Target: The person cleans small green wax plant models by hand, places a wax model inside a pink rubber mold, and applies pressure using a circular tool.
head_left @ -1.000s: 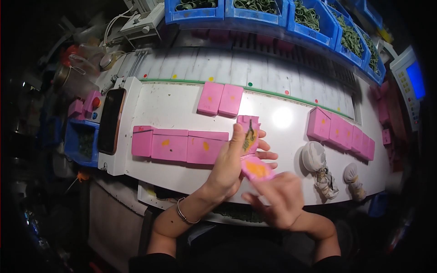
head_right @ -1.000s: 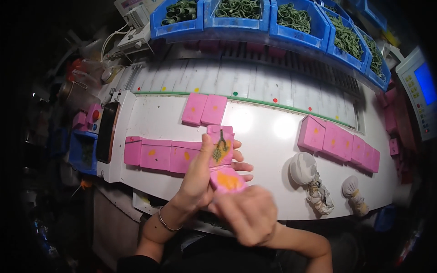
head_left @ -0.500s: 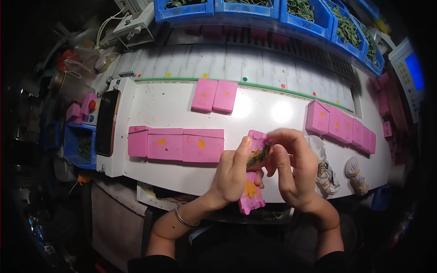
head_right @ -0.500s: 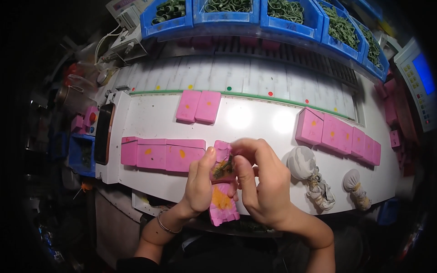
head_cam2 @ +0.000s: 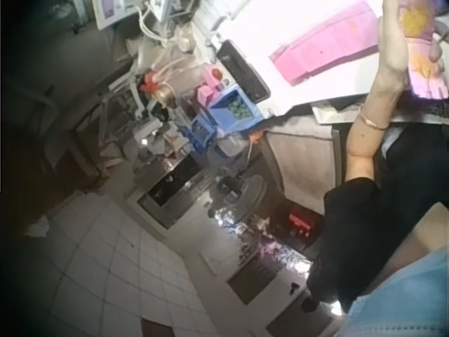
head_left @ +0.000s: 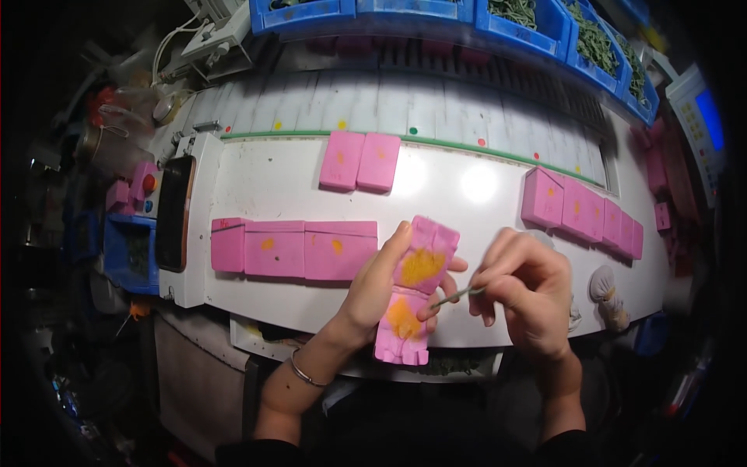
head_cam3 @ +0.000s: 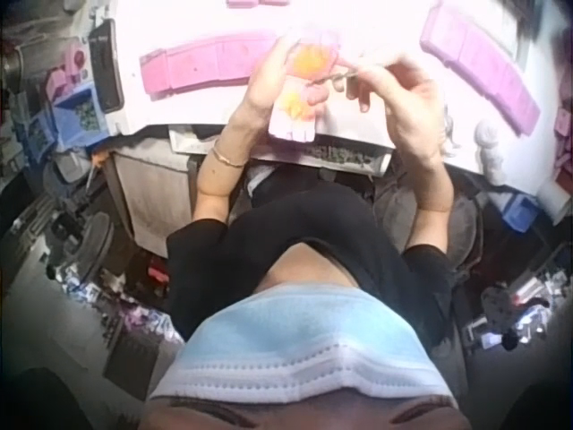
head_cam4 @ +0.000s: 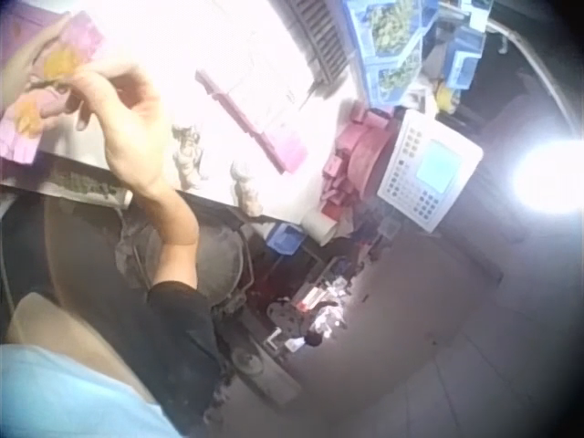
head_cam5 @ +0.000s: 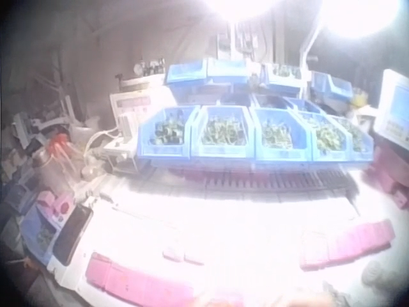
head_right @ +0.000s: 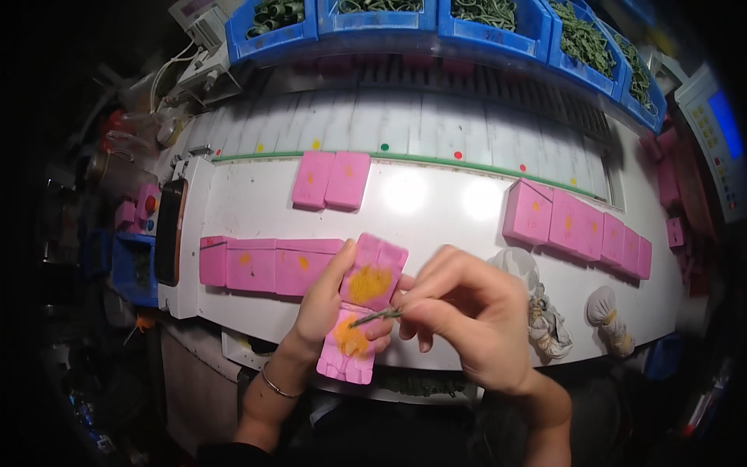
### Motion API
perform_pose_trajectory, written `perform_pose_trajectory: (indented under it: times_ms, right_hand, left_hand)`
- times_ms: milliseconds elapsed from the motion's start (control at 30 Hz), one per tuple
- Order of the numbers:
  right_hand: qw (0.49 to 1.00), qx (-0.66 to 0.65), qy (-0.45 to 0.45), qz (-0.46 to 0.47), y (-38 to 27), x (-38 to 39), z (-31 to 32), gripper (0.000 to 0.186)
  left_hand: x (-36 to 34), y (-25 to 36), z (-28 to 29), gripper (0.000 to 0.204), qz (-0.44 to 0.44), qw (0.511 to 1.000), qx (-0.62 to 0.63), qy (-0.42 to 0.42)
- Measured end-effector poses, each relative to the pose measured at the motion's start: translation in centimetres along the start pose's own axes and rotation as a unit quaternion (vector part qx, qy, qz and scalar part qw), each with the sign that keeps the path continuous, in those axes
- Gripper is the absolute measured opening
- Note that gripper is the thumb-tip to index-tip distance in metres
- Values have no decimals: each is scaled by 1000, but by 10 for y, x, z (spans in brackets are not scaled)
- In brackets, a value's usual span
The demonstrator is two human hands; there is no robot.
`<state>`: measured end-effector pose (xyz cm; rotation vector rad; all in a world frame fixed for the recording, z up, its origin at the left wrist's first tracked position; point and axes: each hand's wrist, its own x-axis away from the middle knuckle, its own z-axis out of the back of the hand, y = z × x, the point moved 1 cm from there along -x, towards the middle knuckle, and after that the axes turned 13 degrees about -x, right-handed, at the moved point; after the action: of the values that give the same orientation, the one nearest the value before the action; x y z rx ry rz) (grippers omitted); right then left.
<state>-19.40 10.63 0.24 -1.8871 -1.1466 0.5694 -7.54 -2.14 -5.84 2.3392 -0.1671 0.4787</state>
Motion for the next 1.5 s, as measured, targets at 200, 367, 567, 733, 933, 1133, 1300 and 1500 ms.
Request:
perform_pose_trajectory:
  times_ms: [200, 367, 567, 733, 933, 1133, 1300, 1500]
  right_hand:
    - [914, 356, 20, 196, 18, 15, 1, 22]
    - [786, 521, -17, 334, 22, 14, 5, 21]
    - [844, 506, -89, 156, 9, 16, 0, 3]
    - [887, 421, -111, -152, 12, 31, 18, 13]
    - [809, 502, -225, -209, 27, 49, 28, 25]
    - [901, 429, -51, -22, -17, 12, 6, 21]
    - [932, 334, -1, -141, -66, -22, 30, 14]
    - [878, 285, 216, 317, -170, -105, 88, 22]
  left_hand:
    - [17, -13, -12, 32, -262, 922, -275, 76]
    - [15, -11, -36, 15, -291, 875, -320, 220]
    - [26, -10, -31, 14, -250, 876, -354, 211]
    - [28, -6, -29, 19, -254, 824, -440, 249]
    - [27, -1, -31, 26, -300, 746, -545, 239]
    - [11, -3, -33, 19, -321, 751, -538, 210]
    - [-3, 2, -45, 11, -256, 810, -496, 179]
    - [-23, -14, -42, 33, -203, 927, -291, 123]
